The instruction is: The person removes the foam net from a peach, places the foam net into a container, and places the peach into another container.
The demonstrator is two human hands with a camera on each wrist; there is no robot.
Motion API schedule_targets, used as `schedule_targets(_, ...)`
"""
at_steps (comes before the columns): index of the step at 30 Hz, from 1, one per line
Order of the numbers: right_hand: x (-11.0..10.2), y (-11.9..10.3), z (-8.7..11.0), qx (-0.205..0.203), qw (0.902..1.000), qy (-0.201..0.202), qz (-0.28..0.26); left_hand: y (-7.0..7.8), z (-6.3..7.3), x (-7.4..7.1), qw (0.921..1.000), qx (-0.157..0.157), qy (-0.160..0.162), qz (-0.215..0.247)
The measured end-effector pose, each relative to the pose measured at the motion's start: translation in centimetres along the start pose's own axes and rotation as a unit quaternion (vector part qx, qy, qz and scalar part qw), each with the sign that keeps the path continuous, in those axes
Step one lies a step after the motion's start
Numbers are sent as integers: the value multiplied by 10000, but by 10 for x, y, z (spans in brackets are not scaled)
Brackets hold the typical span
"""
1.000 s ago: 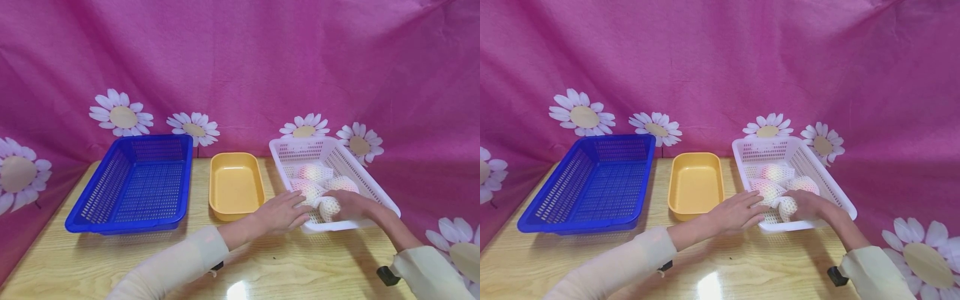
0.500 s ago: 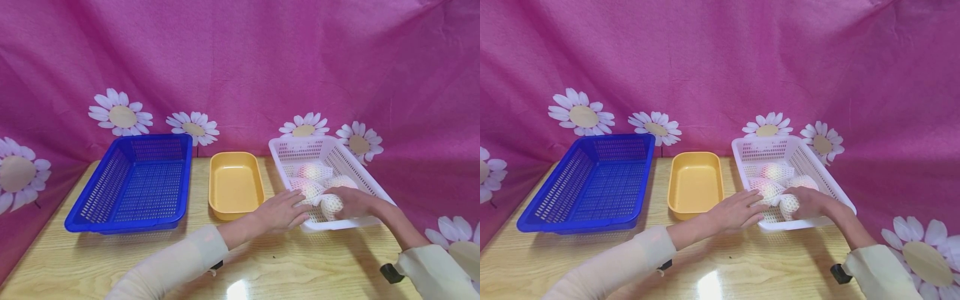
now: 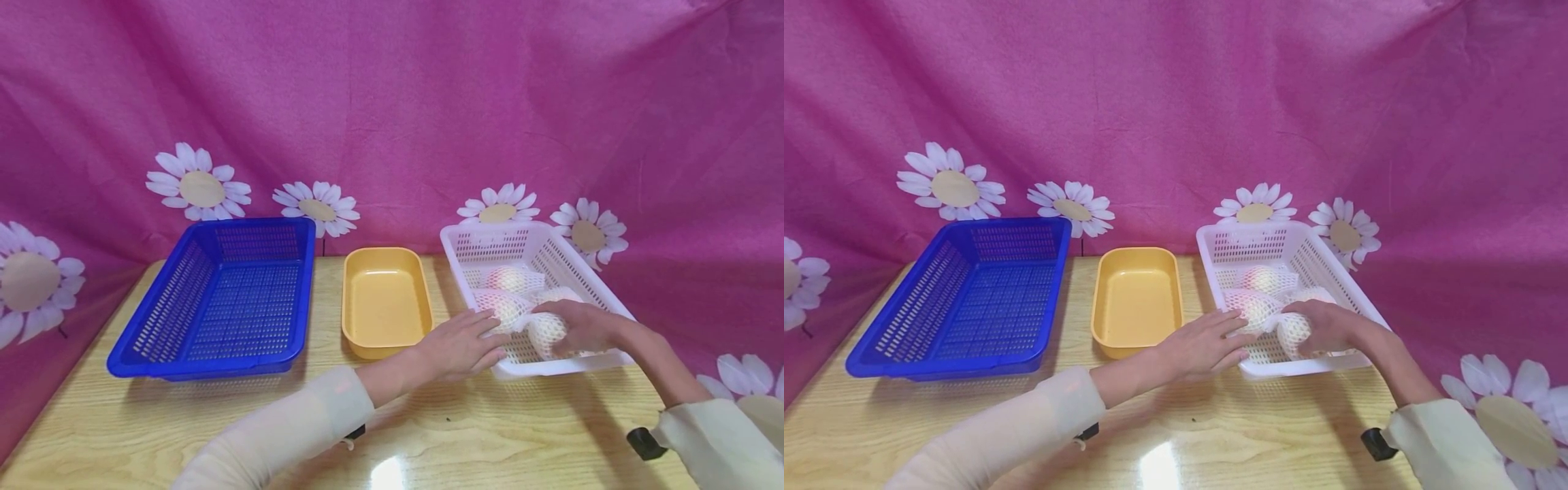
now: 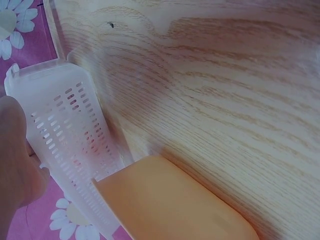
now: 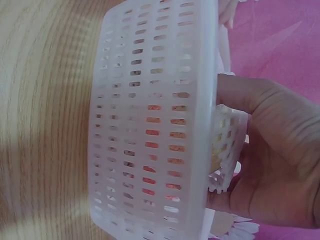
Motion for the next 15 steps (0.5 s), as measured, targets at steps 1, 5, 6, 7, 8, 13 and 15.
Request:
schedule_targets(1,-1,0,1,4,10000,2,-6,0,0,0,10000,-7,-6,-14)
schedule_targets(5,-3,-1,3,-82,9999,79,25,1,0,-1,10000,-29,-43,-59)
schedule_targets(6,-4,-1,3,-96,9999,105,16,1,0,-1,10000,-33,-57,-67)
schedule_targets(7,-5,-1,4,-103,9999,122,-5,1,0,-1,9999,-36,-74,-71)
schedule_targets(8,-6,-2,5,-112,9998,147,14,1,0,-1,9999,-43,-86,-62)
schedule_targets(13,-10,-6,10,-75,9997,220,59,1,1,-2,9999,-5,-62,-113)
schedule_targets(15,-12,-7,12,-43,9997,233,75,2,0,-2,9998,58,-6,-182)
Point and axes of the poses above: each hand's wrist, its own z-axis away from the middle knuckle, its own x-axis out of the palm, y = z × x, the point moved 2 cm from there along -z, towards the middle knuckle, and after that the axes turned 14 degrees about z, right-handed, at the moved point
